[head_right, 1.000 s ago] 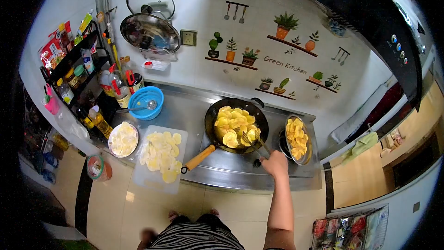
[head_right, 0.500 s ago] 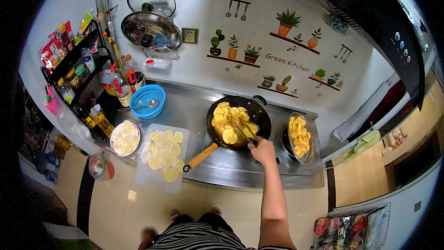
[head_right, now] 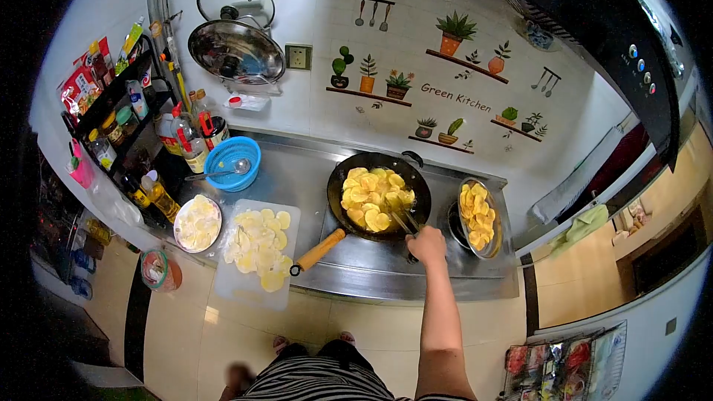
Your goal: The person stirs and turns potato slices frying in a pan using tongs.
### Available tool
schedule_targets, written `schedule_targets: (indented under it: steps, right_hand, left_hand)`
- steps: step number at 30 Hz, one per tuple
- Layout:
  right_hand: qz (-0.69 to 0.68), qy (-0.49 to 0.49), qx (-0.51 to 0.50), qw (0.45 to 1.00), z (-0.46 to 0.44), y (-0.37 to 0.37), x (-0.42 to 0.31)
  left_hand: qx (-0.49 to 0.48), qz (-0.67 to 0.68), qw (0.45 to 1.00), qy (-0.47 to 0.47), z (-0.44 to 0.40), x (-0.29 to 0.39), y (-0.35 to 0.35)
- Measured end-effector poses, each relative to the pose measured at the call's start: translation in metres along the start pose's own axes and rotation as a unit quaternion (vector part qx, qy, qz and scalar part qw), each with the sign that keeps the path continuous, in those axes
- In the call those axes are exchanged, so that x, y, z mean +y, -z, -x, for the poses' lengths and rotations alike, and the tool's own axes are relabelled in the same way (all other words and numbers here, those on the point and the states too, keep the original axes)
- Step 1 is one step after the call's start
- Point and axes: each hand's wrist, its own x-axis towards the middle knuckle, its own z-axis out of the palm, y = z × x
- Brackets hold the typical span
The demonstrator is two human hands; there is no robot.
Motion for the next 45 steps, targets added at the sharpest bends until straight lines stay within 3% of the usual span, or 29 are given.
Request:
schedule_targets:
  steps: [2,3,7,9,10,12,13,15,19,22,24,25,27,28,30,34,37,39,40,42,45]
  right_hand:
    - [0.002,0.012,-0.007,1.000,-0.004,-0.002,-0.007]
    - [-0.016,0.014,-0.016,1.000,-0.003,0.001,-0.011]
    - [-0.053,0.028,-0.023,0.998,0.002,0.005,-0.009]
    - [-0.070,0.021,-0.033,0.997,0.019,0.020,-0.019]
    - [-0.086,0.014,-0.043,0.995,0.025,0.025,-0.024]
    - [-0.079,0.024,-0.045,0.996,0.031,0.019,-0.029]
    - [-0.074,0.034,-0.047,0.996,0.035,0.016,-0.030]
    - [-0.065,0.045,-0.035,0.996,0.038,0.006,-0.029]
    - [-0.064,0.054,-0.033,0.996,0.046,0.004,-0.017]
    - [-0.063,0.047,-0.033,0.996,0.056,0.024,-0.021]
    - [-0.060,0.043,-0.027,0.997,0.055,0.028,-0.022]
    - [-0.062,0.046,-0.003,0.997,0.050,0.023,-0.020]
    - [-0.063,0.048,0.021,0.997,0.043,0.017,-0.024]
    - [-0.057,0.059,0.019,0.996,0.039,0.015,-0.034]
    - [-0.046,0.083,-0.007,0.995,0.027,0.007,-0.050]
    - [-0.004,0.080,-0.014,0.997,0.019,-0.001,-0.079]
    - [0.028,0.069,-0.032,0.997,0.015,-0.002,-0.079]
    - [0.054,0.064,-0.030,0.996,0.014,-0.003,-0.069]
    - [0.055,0.066,-0.031,0.996,0.015,-0.002,-0.066]
    - [0.079,0.048,-0.032,0.995,0.017,0.001,-0.058]
    - [0.094,0.051,-0.021,0.994,0.015,-0.002,-0.043]
  left_hand:
    - [0.229,0.022,0.972,-0.048,-0.008,-0.003,-0.011]
    - [0.163,0.029,0.985,-0.048,-0.011,-0.007,-0.009]
    - [0.112,0.000,0.994,-0.014,-0.007,-0.004,-0.009]
    - [-0.089,0.009,0.996,0.019,-0.001,-0.002,0.002]
    - [-0.089,0.010,0.996,0.019,0.004,-0.003,-0.007]
    - [0.222,-0.091,0.969,-0.064,0.018,-0.002,-0.015]
    - [0.223,-0.091,0.968,-0.065,0.018,-0.003,-0.018]
    - [0.096,0.028,0.995,-0.028,0.019,-0.003,-0.018]
    - [0.106,-0.010,0.994,-0.035,0.011,-0.002,-0.013]
    - [0.036,0.031,0.999,-0.006,-0.001,0.000,-0.014]
    - [0.219,-0.016,0.975,0.009,-0.008,0.006,-0.017]
    - [0.219,-0.015,0.976,0.008,-0.009,0.007,-0.020]
    - [0.331,-0.165,0.928,-0.037,-0.009,0.007,-0.026]
    - [0.331,-0.165,0.928,-0.038,-0.009,0.006,-0.029]
    - [0.321,-0.033,0.946,-0.025,-0.011,0.007,-0.029]
    - [0.351,-0.052,0.934,-0.039,-0.011,0.008,-0.022]
    - [0.288,-0.051,0.955,-0.045,-0.004,0.008,-0.017]
    - [0.169,0.046,0.982,-0.066,0.003,0.008,-0.016]
    - [0.169,0.048,0.982,-0.064,0.003,0.010,-0.021]
    - [0.336,-0.087,0.936,-0.057,0.003,0.014,-0.025]
    - [0.256,-0.044,0.963,-0.075,0.017,0.010,-0.026]
